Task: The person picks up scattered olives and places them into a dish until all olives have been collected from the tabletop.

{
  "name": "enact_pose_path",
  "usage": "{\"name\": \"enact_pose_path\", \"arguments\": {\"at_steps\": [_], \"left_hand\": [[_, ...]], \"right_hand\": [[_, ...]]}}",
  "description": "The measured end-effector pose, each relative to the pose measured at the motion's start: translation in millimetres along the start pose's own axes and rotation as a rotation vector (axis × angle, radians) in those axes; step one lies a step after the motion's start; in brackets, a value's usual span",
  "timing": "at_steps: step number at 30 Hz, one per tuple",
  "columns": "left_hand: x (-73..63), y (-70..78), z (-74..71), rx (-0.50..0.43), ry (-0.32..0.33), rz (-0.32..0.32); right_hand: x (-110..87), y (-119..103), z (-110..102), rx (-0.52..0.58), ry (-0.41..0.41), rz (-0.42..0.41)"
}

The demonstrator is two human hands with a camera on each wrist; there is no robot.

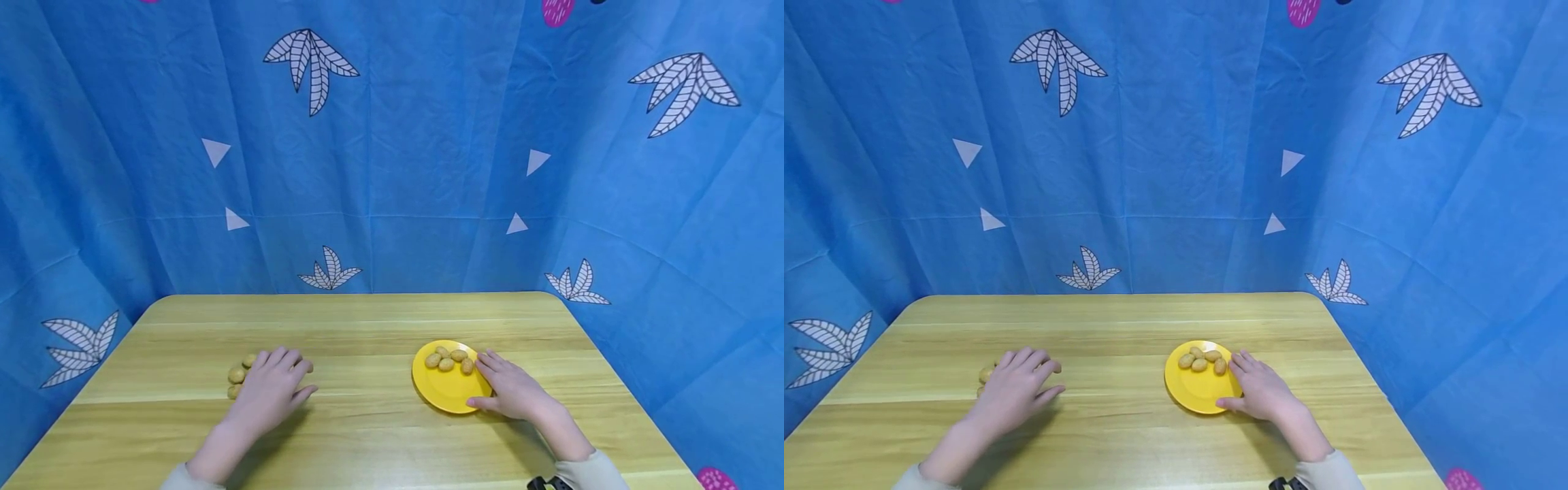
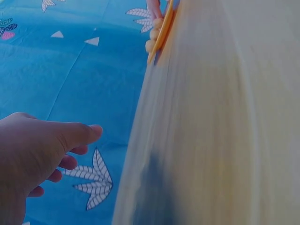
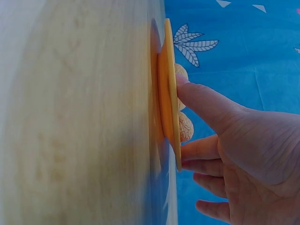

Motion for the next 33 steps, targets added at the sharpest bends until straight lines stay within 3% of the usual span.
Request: {"name": "enact_pose_path", "arguments": {"at_steps": [9, 25, 33], "left_hand": [[-23.9, -24.3, -11.5, 0.021, 0.026, -0.035], [-57.6, -76.7, -6.0, -0.05, -0.083, -0.203], [-64.8, -93.1, -6.6, -0.068, -0.076, -0.198]], "right_hand": [[-0.1, -2.4, -3.2, -0.002, 0.004, -0.005], [-2.0, -5.3, -3.5, 0.007, -0.006, -0.002], [-2.5, -3.7, -3.0, -0.002, -0.006, 0.007]]}}
Point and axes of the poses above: each hand's wrist, its own x-axis towards the middle knuckle, its own z-axis out of the palm, y = z × x, the point moved 10 cm from there along x, towards the middle knuckle, and after that the axes turned 2 degrees about -y, right-handed, at the moved point
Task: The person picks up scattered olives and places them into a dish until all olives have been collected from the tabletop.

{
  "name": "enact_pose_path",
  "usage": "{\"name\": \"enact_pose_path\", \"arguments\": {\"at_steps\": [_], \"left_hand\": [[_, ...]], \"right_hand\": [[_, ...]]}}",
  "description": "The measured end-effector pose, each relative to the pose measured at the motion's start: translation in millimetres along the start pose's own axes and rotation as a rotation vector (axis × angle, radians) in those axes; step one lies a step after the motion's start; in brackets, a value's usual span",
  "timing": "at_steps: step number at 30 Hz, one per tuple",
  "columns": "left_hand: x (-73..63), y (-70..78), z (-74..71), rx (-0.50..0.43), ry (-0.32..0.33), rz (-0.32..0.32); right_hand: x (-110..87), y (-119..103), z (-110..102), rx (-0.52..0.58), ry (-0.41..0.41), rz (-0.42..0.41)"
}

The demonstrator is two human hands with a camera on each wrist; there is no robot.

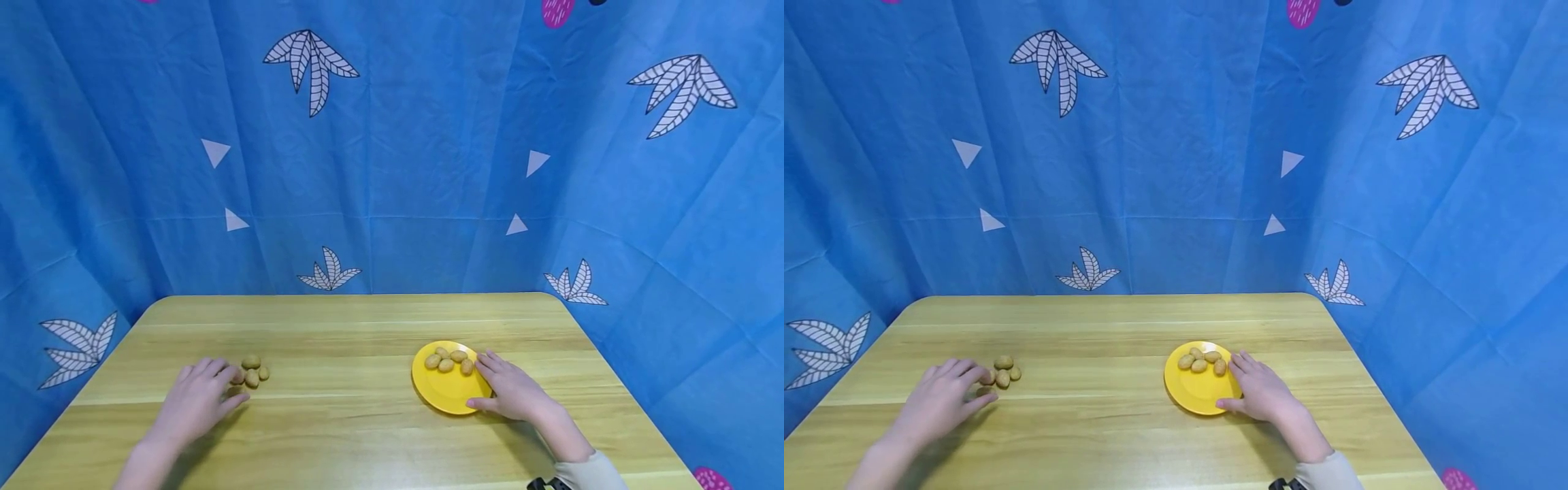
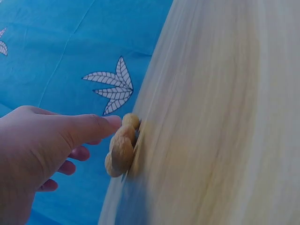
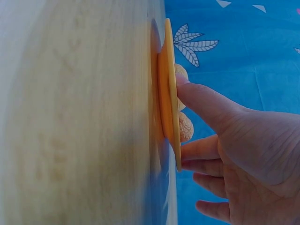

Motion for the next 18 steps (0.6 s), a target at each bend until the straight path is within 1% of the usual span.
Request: {"name": "enact_pose_path", "arguments": {"at_steps": [2, 9, 18], "left_hand": [[-0.5, -3.4, 2.2, 0.0, -0.023, -0.009], [-3.6, -14.1, 15.9, -0.005, -0.143, -0.062], [-7.4, -20.3, 24.1, 0.013, -0.183, -0.101]], "right_hand": [[0.2, 0.2, -0.2, -0.004, 0.002, -0.001], [1.1, 0.4, -0.3, 0.003, 0.003, -0.007], [1.7, 1.7, 1.2, -0.002, 0.002, -0.008]]}}
Point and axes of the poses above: each hand's wrist, its own x-axis towards the middle knuckle, its own z-axis out of the palm, y = z × x, the point moved 10 cm from there along x, towards the middle knuckle, and after that the axes turned 2 degrees about -y, right-handed, at the moved point
